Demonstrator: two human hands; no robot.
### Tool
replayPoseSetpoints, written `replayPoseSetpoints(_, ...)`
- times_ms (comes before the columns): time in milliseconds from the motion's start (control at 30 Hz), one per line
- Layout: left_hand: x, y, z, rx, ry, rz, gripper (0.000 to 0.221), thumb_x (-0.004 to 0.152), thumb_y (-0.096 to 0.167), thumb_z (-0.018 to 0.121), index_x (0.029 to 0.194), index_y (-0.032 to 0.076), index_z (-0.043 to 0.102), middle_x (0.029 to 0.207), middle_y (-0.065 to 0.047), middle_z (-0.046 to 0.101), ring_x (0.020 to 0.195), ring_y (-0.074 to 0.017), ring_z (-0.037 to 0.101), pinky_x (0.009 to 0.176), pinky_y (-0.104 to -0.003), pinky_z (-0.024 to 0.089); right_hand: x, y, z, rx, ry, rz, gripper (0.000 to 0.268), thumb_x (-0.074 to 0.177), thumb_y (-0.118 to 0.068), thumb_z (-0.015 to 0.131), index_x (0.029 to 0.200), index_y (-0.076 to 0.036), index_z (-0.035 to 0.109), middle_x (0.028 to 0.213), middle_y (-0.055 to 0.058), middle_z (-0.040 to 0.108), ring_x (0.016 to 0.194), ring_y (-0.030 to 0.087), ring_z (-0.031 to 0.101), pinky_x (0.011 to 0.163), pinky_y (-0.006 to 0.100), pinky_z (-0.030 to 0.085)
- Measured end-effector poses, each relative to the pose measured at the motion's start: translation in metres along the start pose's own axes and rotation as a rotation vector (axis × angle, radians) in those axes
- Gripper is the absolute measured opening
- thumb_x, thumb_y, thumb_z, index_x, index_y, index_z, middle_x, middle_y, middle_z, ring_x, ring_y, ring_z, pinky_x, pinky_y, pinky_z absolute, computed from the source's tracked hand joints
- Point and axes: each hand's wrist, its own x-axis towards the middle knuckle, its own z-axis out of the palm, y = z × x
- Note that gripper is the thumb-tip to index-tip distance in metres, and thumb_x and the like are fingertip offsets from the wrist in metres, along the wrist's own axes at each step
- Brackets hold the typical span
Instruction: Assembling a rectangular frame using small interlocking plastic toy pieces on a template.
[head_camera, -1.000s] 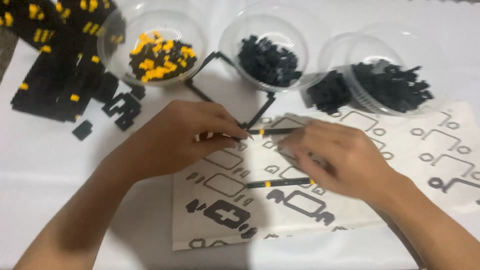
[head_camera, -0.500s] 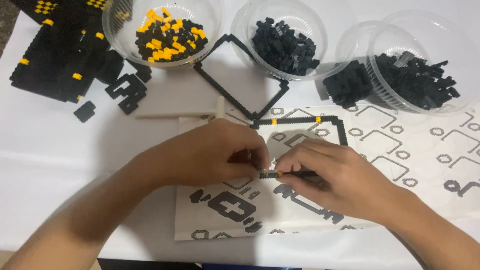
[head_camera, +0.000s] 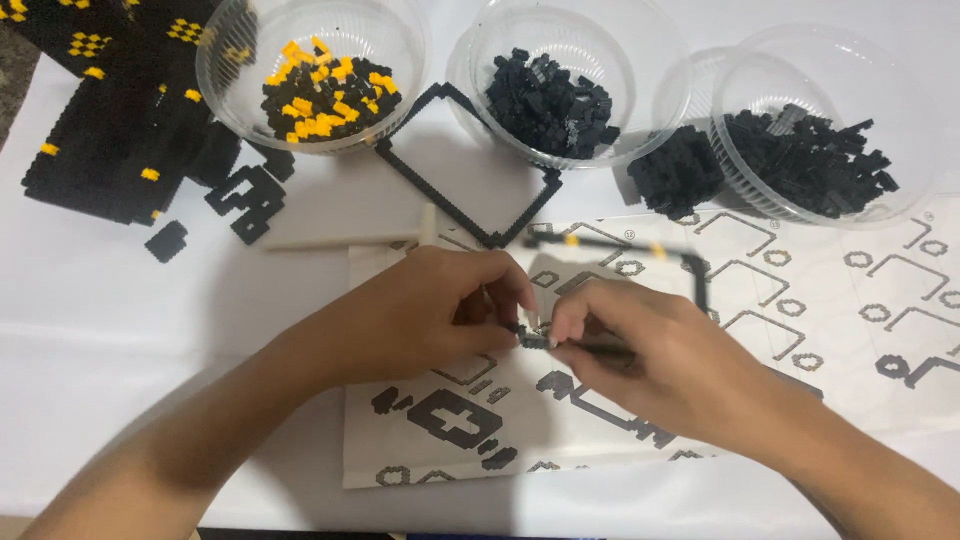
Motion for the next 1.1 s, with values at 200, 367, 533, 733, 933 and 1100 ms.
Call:
replayPoseSetpoints(200,-0.001,0.012,0.0,-0.072,0.016,-0.189,0.011,0.078,0.015,0.066,0.086,0.015,0.074,0.074,0.003,0.074,0.065,-0.005,0.063,0.062,-0.019,0.047,0.002,-0.004,-0.003,-0.078,0.021,-0.242,0.006,0.091,-0.009,0.053,0.095,-0.005,0.055,0.088,0.006,0.062,0.079,0.018,0.064,0.07,0.027,0.053)
replayPoseSetpoints(367,-0.003,0.015,0.004,-0.111,0.035,-0.224,0.005,0.078,0.012,0.068,0.08,0.012,0.073,0.064,0.001,0.07,0.059,-0.0061,0.059,0.059,-0.02,0.045,0.003,-0.005,0.003,-0.188,0.098,-0.466,0.009,0.093,-0.004,0.047,0.092,0.003,0.053,0.083,0.012,0.056,0.072,0.026,0.057,0.076,0.036,0.053)
replayPoseSetpoints(533,0.0,0.012,0.006,-0.128,0.058,-0.217,0.005,0.077,0.009,0.067,0.078,0.012,0.072,0.065,0.001,0.069,0.06,-0.0068,0.059,0.06,-0.02,0.046,0.0,-0.003,0.004,-0.21,0.057,-0.486,0.013,0.095,-0.003,0.041,0.096,0.004,0.051,0.087,0.014,0.053,0.077,0.029,0.05,0.067,0.034,0.044)
replayPoseSetpoints(733,0.003,0.0,0.011,-0.158,0.163,-0.101,0.01,0.073,0.006,0.07,0.077,0.013,0.075,0.063,0.002,0.069,0.055,-0.0056,0.058,0.055,-0.019,0.046,0.003,0.002,0.011,-0.11,0.122,-0.257,0.005,0.089,-0.007,0.058,0.091,-0.003,0.058,0.083,0.005,0.058,0.072,0.022,0.057,0.065,0.035,0.048)
replayPoseSetpoints(933,0.002,0.008,0.011,-0.155,0.222,-0.196,0.008,0.072,0.012,0.075,0.08,0.013,0.078,0.067,0.001,0.074,0.057,-0.0048,0.06,0.059,-0.018,0.049,0.001,0.003,0.013,0.04,0.194,-0.01,0.011,0.081,-0.01,0.07,0.081,-0.011,0.059,0.077,-0.003,0.064,0.065,0.009,0.061,0.059,0.021,0.052)
replayPoseSetpoints(1100,0.0,0.005,0.01,-0.074,0.294,-0.073,0.015,0.072,0.018,0.072,0.084,0.02,0.081,0.074,0.005,0.078,0.062,-0.0029,0.063,0.061,-0.018,0.049,0.0,0.002,0.011,0.065,0.14,0.064,0.01,0.082,-0.01,0.067,0.081,-0.013,0.057,0.08,-0.004,0.065,0.061,0.008,0.062,0.055,0.019,0.052)
